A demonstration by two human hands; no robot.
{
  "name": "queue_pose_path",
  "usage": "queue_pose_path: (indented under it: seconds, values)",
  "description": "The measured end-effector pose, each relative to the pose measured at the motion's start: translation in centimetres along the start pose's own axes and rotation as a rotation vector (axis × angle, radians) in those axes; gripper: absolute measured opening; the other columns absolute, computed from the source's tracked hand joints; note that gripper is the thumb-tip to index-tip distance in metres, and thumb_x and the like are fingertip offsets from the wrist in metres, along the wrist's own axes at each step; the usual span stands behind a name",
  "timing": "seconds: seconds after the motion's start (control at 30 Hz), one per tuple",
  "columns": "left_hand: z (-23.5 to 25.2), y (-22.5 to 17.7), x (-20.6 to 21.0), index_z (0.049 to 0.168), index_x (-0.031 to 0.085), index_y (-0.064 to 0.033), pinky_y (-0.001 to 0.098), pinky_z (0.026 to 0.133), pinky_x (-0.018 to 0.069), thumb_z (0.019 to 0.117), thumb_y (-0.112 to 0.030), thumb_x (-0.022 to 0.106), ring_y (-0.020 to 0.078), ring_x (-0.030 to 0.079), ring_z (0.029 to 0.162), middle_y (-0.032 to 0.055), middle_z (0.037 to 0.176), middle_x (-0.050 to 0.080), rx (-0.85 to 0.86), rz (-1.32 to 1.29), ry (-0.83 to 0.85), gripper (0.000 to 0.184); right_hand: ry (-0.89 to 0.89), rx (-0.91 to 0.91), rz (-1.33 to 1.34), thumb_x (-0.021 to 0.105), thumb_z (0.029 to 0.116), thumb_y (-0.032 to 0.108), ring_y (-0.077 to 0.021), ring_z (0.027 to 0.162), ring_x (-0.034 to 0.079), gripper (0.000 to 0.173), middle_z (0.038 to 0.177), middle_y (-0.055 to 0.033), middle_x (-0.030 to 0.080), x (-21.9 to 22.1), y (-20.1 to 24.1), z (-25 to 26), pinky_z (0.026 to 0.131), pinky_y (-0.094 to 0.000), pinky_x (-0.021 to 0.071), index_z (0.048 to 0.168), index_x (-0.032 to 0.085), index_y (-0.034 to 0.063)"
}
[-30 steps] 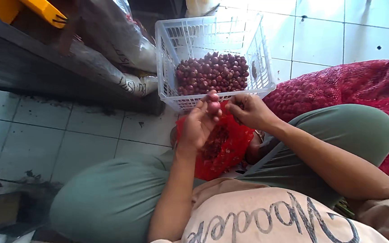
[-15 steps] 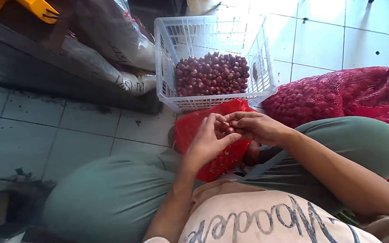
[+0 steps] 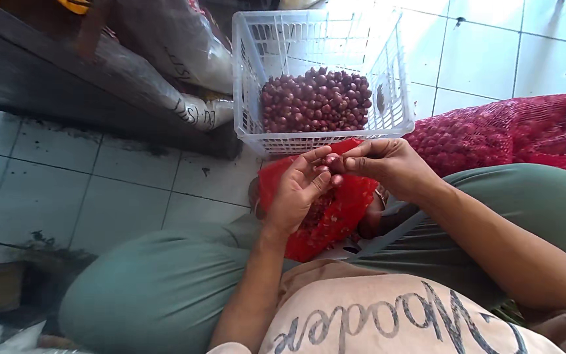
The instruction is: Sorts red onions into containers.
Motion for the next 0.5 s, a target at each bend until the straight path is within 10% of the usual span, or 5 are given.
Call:
queue_pose_path:
  seconds: [0.3, 0.5]
  values:
    - [0.3, 0.3, 0.4, 0.135, 0.056, -0.0195, 0.0221, 0.091, 0.0568, 0.1030, 0.005, 0.043, 0.0073, 0.068, 0.108, -0.0013, 0.136, 0.063, 0.081, -0.277, 0.108, 0.042, 0.068, -0.251, -0.160, 0.056, 0.1004, -0.001, 0.0000, 0.081, 0.065, 0.015, 0.095, 0.0045, 0.070, 0.4, -0.1, -0.2, 0.077, -0.0173, 0.0563, 0.108, 0.068, 0.0032]
    - [0.4, 0.9, 0.1, 0.125, 0.062, -0.0214, 0.0270, 0.089, 0.0590, 0.1098, -0.012, 0.035, 0.0098, 0.070, 0.100, -0.0019, 0.113, 0.070, -0.087, -0.403, -0.025, 0.032, 0.256, -0.131, -0.445, 0.061, 0.1010, 0.014, 0.0028, 0.080, 0.066, 0.015, 0.092, 0.0051, 0.073, -1.0, 1.1, -0.3, 0.074, -0.0156, 0.0555, 0.104, 0.074, 0.0070]
Point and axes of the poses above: each hand's wrist, its own z-axis towards the middle knuckle, its own x-axis out of the palm, y = z × x, the point moved 3 cm from there along z, towards the middle knuckle
